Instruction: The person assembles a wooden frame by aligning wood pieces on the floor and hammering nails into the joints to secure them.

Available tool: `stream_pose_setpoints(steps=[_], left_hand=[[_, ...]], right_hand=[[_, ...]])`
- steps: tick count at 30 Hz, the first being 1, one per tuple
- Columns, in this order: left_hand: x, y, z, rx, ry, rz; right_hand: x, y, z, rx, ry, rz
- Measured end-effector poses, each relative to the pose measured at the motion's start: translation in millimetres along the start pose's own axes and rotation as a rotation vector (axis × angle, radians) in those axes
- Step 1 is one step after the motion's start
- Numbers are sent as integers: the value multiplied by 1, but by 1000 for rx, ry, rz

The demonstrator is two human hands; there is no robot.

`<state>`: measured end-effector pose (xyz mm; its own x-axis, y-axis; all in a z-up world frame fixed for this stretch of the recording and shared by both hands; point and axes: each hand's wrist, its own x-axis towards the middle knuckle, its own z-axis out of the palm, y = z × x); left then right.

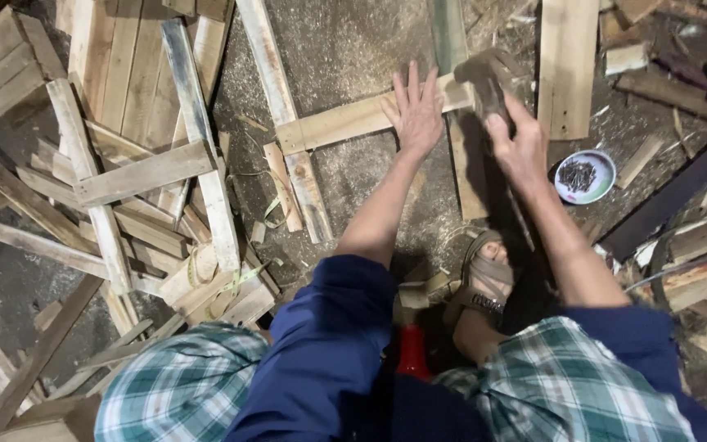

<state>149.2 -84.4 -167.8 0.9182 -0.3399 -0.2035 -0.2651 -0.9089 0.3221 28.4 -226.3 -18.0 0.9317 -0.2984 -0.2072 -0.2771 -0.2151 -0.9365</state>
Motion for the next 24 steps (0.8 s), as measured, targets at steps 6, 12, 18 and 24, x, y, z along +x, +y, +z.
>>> stream_pose_setpoints(steps=[6,12,18,24], left_hand=[[-13,12,-24,-55,-8,0],[-5,11,-25,-61,-72,-22],[-13,18,-41,-45,-79,-43],[-25,11,-30,-108,-64,-16]], right_hand=[[-3,-7,3,-55,112,36],[-3,-13,-7,-93,48,-91],[4,5,12,-224,29,69],[-20,-16,7,-92,119,-290]])
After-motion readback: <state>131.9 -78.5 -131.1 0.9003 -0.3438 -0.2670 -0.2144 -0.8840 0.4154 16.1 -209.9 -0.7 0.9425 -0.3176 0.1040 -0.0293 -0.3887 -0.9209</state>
